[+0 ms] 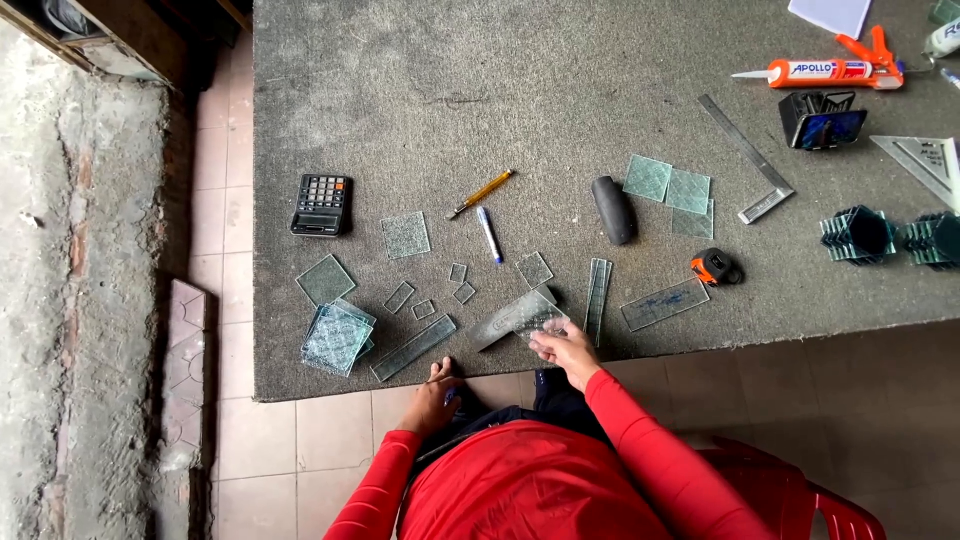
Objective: Filing the sharp edges of small glass pieces using a whetstone on a workshop table.
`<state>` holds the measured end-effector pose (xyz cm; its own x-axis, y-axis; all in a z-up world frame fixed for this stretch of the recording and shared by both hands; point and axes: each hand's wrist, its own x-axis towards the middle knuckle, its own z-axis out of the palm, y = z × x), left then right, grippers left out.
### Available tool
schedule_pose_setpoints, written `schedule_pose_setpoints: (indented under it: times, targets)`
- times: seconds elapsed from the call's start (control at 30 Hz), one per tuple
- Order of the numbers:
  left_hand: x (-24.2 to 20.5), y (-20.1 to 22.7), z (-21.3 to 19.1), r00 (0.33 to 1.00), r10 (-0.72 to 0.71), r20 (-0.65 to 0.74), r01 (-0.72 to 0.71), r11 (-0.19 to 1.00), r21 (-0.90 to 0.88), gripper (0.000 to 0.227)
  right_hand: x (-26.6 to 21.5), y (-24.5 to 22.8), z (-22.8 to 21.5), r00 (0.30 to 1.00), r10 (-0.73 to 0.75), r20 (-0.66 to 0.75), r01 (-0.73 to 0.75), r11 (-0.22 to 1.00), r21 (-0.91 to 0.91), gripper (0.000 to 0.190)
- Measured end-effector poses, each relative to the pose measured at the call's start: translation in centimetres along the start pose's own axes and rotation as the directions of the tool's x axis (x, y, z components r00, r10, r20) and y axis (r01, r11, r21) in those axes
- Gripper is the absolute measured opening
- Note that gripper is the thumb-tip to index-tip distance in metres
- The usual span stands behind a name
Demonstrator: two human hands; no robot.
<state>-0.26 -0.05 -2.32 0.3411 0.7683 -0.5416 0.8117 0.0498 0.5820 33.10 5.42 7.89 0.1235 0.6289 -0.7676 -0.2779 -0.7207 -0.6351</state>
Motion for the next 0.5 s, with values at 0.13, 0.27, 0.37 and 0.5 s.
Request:
schedule_pose_setpoints:
  times: [0.13, 0.27, 0.37, 0.5]
  targets:
    - [-0.5, 0.2, -0.2, 1.0, -0.01, -0.005, 0.01, 1.0, -0.002, 0.04, -0.4, 0.8, 0.8, 1.0, 0.018, 0.009, -0.018, 1.0, -0.012, 0.058]
    - [-0.8, 0.7, -0.3, 1.0, 0.008, -0.007, -0.008, 1.0, -0.001, 0.041, 1.4, 1.0, 0.1, 0.994, 0.099, -0.047, -0.101, 0.994, -0.038, 0.043]
    - [-1.5, 1.2, -0.7, 1.0, 0.016, -0.007, -0.016, 1.0, -0.013, 0.041, 2.2, 1.9, 0.7, 0.991, 0.128, -0.049, -0.134, 0.98, -0.148, 0.035]
    - [-1.9, 1.4, -1.1, 0.998, 0.049, -0.033, -0.05, 0.997, -0.052, 0.04, 2.2, 1.9, 1.8, 0.997, 0.043, -0.056, -0.054, 0.974, -0.219, 0.031]
